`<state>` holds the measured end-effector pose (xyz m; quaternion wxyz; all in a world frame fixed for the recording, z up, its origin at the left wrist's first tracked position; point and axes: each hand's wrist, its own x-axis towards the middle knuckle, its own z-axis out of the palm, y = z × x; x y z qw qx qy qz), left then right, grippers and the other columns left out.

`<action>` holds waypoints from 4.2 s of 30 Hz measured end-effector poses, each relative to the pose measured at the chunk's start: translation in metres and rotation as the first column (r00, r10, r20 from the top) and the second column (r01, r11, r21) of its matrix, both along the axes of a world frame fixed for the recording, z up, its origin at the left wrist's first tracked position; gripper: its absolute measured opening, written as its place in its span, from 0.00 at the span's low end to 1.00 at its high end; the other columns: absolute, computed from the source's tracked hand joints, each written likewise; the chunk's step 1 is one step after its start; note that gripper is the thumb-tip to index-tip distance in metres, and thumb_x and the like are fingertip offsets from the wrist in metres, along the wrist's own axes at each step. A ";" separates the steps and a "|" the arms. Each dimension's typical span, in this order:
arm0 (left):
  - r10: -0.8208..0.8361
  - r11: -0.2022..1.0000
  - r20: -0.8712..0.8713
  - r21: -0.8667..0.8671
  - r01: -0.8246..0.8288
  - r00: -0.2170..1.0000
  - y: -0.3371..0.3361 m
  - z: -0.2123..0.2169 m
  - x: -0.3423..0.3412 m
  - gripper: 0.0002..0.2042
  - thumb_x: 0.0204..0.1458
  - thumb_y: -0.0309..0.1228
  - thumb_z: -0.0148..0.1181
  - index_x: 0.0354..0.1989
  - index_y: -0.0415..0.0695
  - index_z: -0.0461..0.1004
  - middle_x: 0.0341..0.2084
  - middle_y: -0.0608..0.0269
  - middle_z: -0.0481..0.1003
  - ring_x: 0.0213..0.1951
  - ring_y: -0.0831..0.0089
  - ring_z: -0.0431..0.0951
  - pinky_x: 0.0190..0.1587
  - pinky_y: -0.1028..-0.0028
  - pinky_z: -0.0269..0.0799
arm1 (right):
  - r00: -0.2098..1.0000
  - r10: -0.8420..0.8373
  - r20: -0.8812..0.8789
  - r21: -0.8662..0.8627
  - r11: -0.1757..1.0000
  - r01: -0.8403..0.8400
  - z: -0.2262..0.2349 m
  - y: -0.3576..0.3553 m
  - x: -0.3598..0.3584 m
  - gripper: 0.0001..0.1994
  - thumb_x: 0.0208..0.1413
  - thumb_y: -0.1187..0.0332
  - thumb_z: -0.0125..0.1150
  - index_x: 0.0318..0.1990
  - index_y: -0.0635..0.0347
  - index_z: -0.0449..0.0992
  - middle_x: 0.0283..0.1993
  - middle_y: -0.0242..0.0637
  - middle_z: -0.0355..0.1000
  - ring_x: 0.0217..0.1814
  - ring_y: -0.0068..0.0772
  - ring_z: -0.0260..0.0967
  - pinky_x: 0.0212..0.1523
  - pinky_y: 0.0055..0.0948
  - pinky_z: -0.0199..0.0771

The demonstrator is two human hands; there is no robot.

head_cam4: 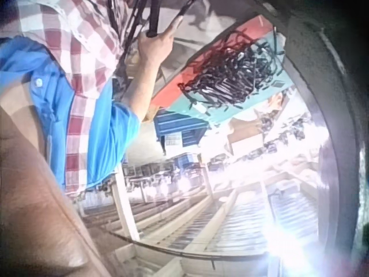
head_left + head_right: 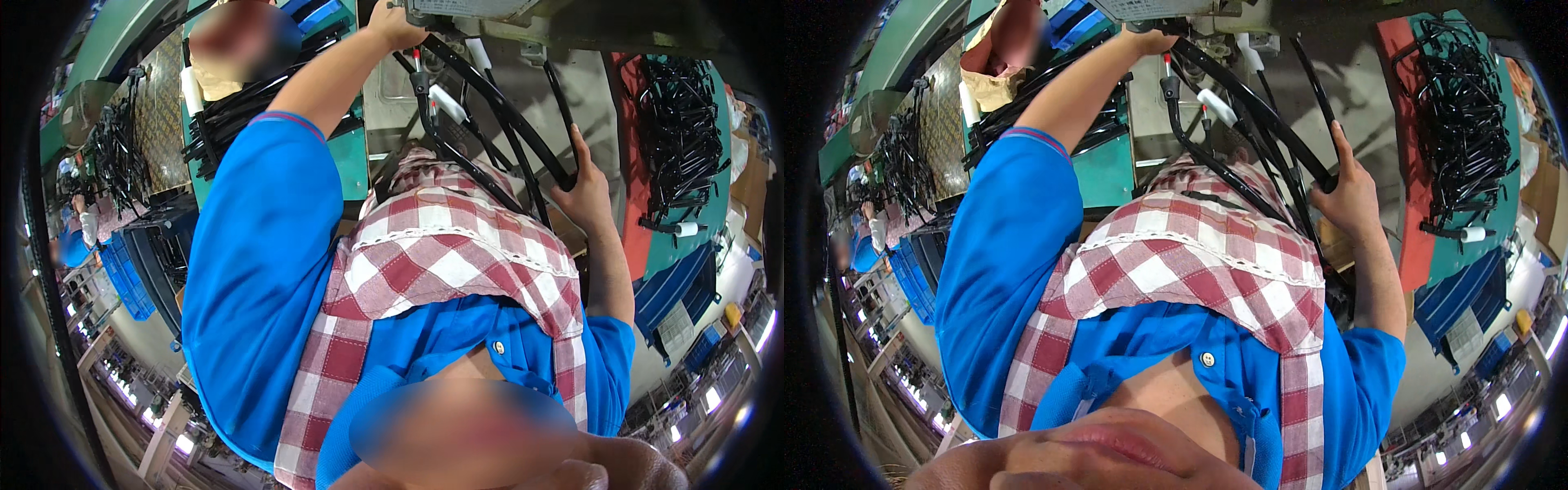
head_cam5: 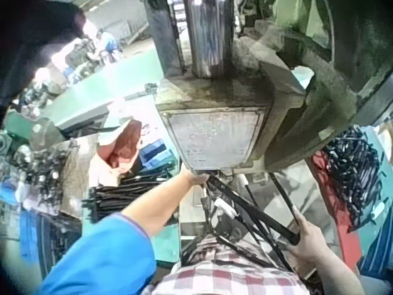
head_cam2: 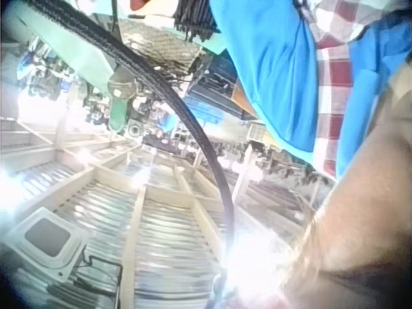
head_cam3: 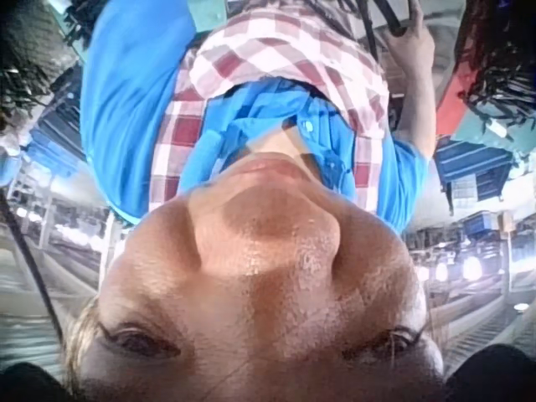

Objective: The person assembles a black metal frame, likely a chair or table, by inserting and securing components. They use a tool to tighten parts and handle various frame pieces.

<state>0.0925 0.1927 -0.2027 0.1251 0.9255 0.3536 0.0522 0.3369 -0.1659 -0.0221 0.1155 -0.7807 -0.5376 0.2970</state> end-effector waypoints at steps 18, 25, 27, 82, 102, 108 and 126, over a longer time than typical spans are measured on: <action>-0.310 0.937 -0.270 0.073 0.341 0.912 0.054 -0.060 -0.033 0.24 0.55 0.49 0.50 0.55 0.49 0.74 0.52 0.55 0.76 0.57 0.58 0.72 0.62 0.61 0.64 | 0.985 -0.009 -0.171 0.052 0.998 0.018 -0.018 -0.003 0.014 0.49 0.43 0.71 0.71 0.73 0.43 0.51 0.39 0.39 0.71 0.38 0.33 0.71 0.40 0.33 0.73; -0.221 0.975 -0.050 0.014 0.222 0.974 -0.001 0.028 0.002 0.25 0.50 0.49 0.51 0.56 0.53 0.74 0.54 0.58 0.76 0.59 0.58 0.71 0.62 0.59 0.62 | 0.237 -0.609 -0.757 -0.569 0.793 0.220 -0.049 -0.042 0.056 0.27 0.65 0.42 0.47 0.53 0.58 0.70 0.40 0.39 0.76 0.35 0.29 0.73 0.38 0.26 0.73; -0.198 0.976 -0.066 0.081 0.203 0.978 -0.003 0.025 0.009 0.25 0.50 0.49 0.51 0.55 0.54 0.75 0.55 0.59 0.75 0.60 0.59 0.70 0.63 0.58 0.61 | 0.217 -0.650 -0.729 -0.594 0.757 0.272 -0.041 -0.036 0.046 0.25 0.66 0.43 0.46 0.49 0.59 0.72 0.39 0.38 0.76 0.34 0.29 0.73 0.38 0.25 0.72; -0.158 0.969 0.618 0.248 -0.001 0.770 -0.307 0.114 -0.018 0.05 0.36 0.32 0.56 0.16 0.51 0.66 0.18 0.72 0.66 0.28 0.74 0.73 0.40 0.74 0.72 | 0.934 0.340 0.109 -0.377 0.884 -0.278 -0.017 0.040 0.086 0.21 0.62 0.53 0.58 0.34 0.68 0.72 0.22 0.59 0.68 0.28 0.63 0.69 0.30 0.48 0.67; -0.154 0.975 0.587 0.219 0.028 0.795 -0.296 0.116 0.020 0.05 0.34 0.31 0.58 0.17 0.52 0.67 0.19 0.74 0.67 0.28 0.74 0.73 0.42 0.74 0.72 | 0.605 -0.333 -0.723 -0.354 0.931 0.089 0.012 0.008 0.077 0.44 0.62 0.34 0.40 0.69 0.69 0.55 0.43 0.50 0.75 0.32 0.33 0.76 0.32 0.25 0.72; -0.209 0.947 0.441 -0.130 0.293 0.873 -0.270 0.136 0.004 0.06 0.46 0.35 0.61 0.28 0.47 0.75 0.27 0.66 0.74 0.37 0.65 0.76 0.45 0.66 0.72 | 0.945 -0.133 -0.299 -0.225 0.972 0.066 0.000 0.018 0.059 0.17 0.67 0.59 0.54 0.31 0.64 0.72 0.24 0.24 0.61 0.28 0.17 0.56 0.27 0.27 0.58; 0.118 0.990 -0.207 0.101 -0.099 0.971 -0.007 0.023 0.011 0.27 0.55 0.54 0.44 0.61 0.58 0.70 0.61 0.66 0.71 0.66 0.67 0.62 0.68 0.51 0.44 | 0.998 -0.058 0.012 -0.217 0.974 0.060 -0.007 0.011 0.031 0.24 0.65 0.52 0.50 0.33 0.71 0.69 0.28 0.59 0.70 0.37 0.64 0.70 0.38 0.49 0.67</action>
